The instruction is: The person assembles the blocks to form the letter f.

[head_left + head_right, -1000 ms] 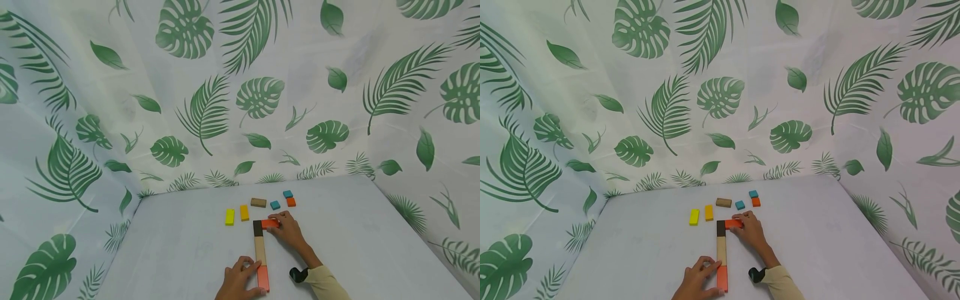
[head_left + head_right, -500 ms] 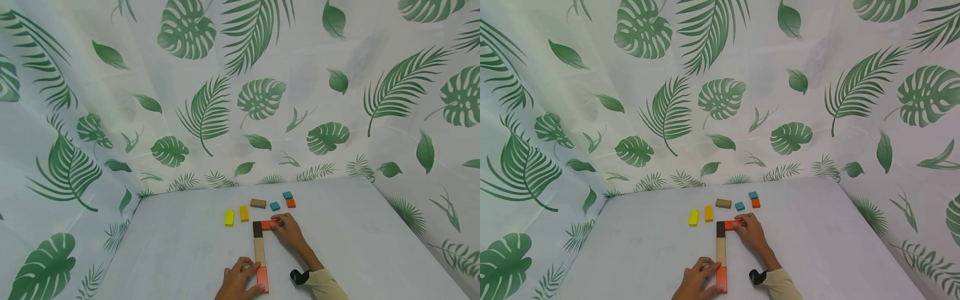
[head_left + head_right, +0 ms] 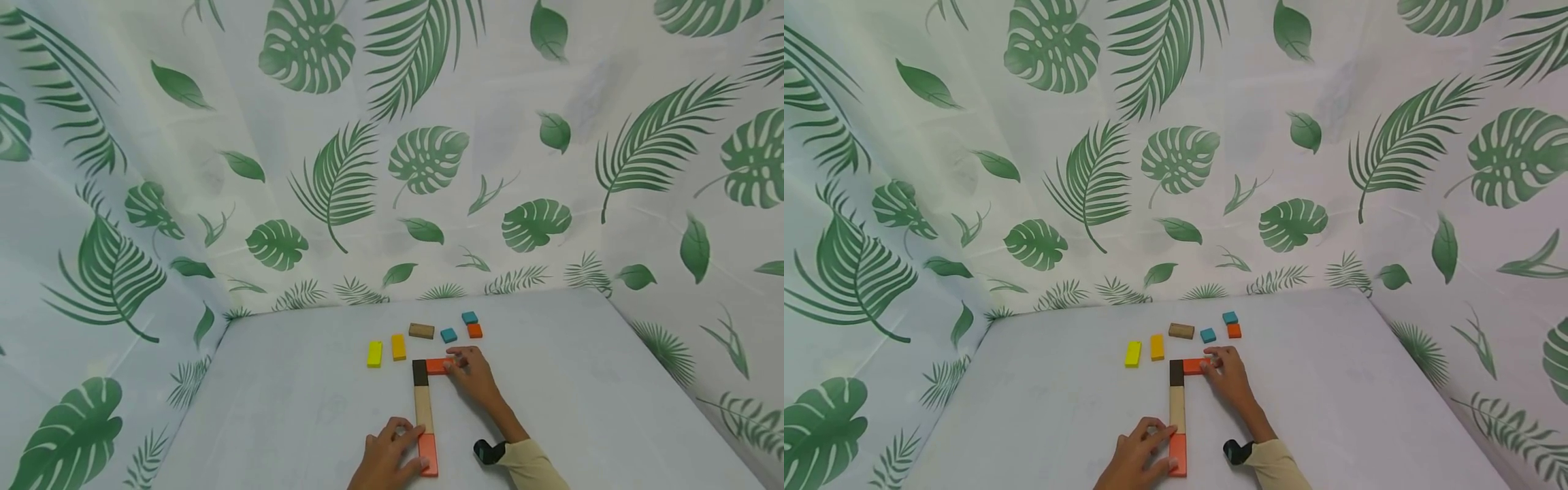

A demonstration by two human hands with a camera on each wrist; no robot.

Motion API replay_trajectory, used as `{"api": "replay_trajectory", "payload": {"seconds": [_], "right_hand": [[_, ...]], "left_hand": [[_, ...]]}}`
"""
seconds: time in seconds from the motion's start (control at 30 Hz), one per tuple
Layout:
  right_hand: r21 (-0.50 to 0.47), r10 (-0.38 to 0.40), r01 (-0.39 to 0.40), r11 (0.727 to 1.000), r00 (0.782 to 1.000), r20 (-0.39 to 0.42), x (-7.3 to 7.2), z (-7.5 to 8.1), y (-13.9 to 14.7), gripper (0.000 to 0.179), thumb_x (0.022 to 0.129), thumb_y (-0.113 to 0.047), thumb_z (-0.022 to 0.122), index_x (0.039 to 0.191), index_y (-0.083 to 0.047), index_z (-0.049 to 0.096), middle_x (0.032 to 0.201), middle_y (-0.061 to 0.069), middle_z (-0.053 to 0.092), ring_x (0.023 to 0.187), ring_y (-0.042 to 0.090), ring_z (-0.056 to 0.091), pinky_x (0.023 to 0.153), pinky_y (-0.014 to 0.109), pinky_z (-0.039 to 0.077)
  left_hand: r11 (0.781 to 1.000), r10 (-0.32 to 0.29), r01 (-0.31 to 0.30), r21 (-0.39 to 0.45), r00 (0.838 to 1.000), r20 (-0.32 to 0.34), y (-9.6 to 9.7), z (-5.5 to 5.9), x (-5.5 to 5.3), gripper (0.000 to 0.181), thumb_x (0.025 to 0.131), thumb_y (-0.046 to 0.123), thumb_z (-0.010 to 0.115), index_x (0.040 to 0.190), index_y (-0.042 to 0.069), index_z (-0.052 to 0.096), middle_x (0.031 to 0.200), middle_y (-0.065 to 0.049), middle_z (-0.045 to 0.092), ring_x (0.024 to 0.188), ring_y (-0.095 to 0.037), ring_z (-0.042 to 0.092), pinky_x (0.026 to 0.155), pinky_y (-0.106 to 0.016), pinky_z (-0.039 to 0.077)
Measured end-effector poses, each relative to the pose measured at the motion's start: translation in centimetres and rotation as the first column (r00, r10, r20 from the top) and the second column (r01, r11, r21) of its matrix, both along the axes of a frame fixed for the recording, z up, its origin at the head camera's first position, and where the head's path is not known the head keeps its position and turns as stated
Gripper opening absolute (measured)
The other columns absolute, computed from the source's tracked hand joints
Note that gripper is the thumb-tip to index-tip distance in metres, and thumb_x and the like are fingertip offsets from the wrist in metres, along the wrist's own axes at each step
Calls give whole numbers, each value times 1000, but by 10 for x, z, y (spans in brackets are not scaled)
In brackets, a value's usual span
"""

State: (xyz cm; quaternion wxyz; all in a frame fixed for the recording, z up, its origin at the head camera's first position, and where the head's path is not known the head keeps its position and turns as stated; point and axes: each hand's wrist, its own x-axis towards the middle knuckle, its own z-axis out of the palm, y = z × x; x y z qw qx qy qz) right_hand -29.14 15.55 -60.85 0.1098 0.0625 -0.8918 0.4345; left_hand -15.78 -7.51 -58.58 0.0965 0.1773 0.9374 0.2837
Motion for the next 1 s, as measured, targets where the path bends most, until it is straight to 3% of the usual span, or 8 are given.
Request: {"api": "replay_trajectory", "payload": {"seconds": [0.23,0.43,0.5,0.6,0.7,0.8,0.9,1.0], "right_hand": [[-65,-156,154,986,988,-22,16,4,0,30,90,-16,71,115,-4,60,97,12,53,78,15,49,68,22,43],[-98,34,-47,994,991,-132,36,6,-6,18,89,-8,71,104,-3,63,72,-4,54,63,3,46,57,19,41],[-71,104,-111,991,990,-95,41,6,-9,19,89,-10,71,107,-7,64,70,-8,52,62,0,45,57,18,41],[-12,163,-163,986,986,-19,47,8,-13,26,89,-19,72,114,-16,64,71,-11,52,62,-1,45,57,18,40],[73,198,-199,977,980,23,53,9,-17,32,88,-30,72,118,-23,65,73,-14,54,64,-2,46,58,18,40],[158,228,-229,960,973,26,61,8,-20,36,88,-38,71,121,-26,66,75,-18,54,65,-4,45,59,18,39],[209,249,-249,946,968,24,65,7,-22,38,89,-40,69,124,-25,67,77,-18,53,67,-4,44,59,17,39],[251,256,-249,935,967,5,65,7,-24,40,90,-40,68,126,-24,67,78,-18,52,67,-4,42,59,17,37]], "left_hand": [[976,100,-117,183,990,102,-3,-2,-12,48,89,49,65,130,24,63,105,12,59,72,1,45,68,-28,40],[942,245,-231,244,969,-28,-16,2,-36,22,91,25,68,109,13,71,84,10,58,71,0,48,63,-19,44],[927,324,-295,232,941,-94,-20,1,-48,17,90,20,70,105,12,71,84,7,56,73,-3,48,64,-20,43],[877,450,-404,259,880,-152,-23,-1,-69,18,89,16,71,106,10,70,90,1,53,76,-7,47,66,-22,42],[816,546,-476,329,822,-162,-21,-3,-91,26,88,15,72,112,7,66,96,-6,54,80,-12,49,70,-27,44],[758,613,-543,360,782,-111,-17,-4,-107,36,86,18,74,118,4,63,102,-10,56,87,-17,54,78,-34,49],[725,664,-608,324,742,-95,-13,-5,-117,45,84,23,77,121,2,62,104,-13,56,93,-22,56,82,-40,50],[716,690,-646,263,711,-132,-10,-5,-124,45,84,26,77,120,2,64,105,-14,56,96,-26,55,82,-42,49]]}}
